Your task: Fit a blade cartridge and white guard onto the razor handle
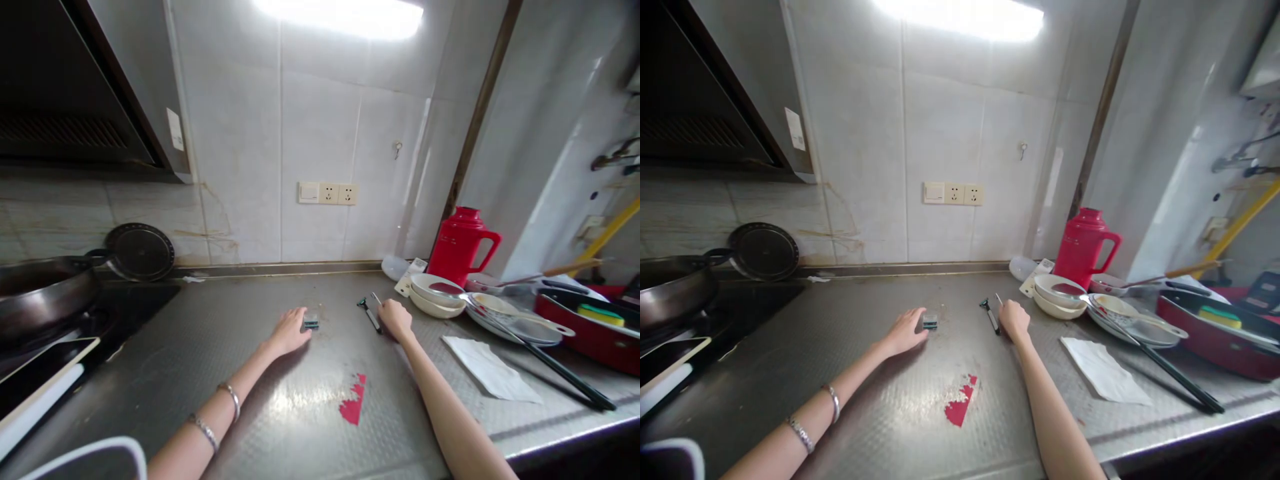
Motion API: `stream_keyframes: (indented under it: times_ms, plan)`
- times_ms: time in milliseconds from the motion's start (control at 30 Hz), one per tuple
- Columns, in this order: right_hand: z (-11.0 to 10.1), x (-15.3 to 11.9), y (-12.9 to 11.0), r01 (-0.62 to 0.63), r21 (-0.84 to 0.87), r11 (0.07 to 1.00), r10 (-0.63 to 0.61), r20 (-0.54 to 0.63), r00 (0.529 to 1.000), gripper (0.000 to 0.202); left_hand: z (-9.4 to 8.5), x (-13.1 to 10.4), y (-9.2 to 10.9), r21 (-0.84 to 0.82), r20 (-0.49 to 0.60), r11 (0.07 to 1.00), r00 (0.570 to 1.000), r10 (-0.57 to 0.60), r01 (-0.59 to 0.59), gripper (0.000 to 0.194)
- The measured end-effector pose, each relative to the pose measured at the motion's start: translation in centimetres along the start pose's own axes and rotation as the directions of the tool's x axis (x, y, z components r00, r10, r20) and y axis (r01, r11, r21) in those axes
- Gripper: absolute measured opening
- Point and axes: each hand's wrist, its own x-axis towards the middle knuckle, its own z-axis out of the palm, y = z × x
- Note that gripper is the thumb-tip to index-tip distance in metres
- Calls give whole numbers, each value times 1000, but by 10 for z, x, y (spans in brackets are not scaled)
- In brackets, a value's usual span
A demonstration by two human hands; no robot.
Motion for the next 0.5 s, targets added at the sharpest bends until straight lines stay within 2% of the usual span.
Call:
stream_keyframes:
  times_ms: [67, 167, 333, 500]
  plan:
    - [2, -1, -3, 3, -56, 998, -2, 22, 1000, 31, 3, 2, 0, -16, 29, 1000, 999, -16, 16, 52]
    - [4, -3, -5, 45, -54, 998, -44, 31, 999, 32, 8, 2, -2, -24, 39, 1000, 999, -20, 21, 51]
    - [4, -4, -4, 88, -42, 995, -87, 30, 996, 34, 12, -1, -7, -28, -2, 1000, 1000, -5, 5, 43]
    - [-3, -5, -5, 97, -14, 995, -97, -41, 994, 37, 17, 3, -8, -77, -54, 997, 998, -32, 28, 42]
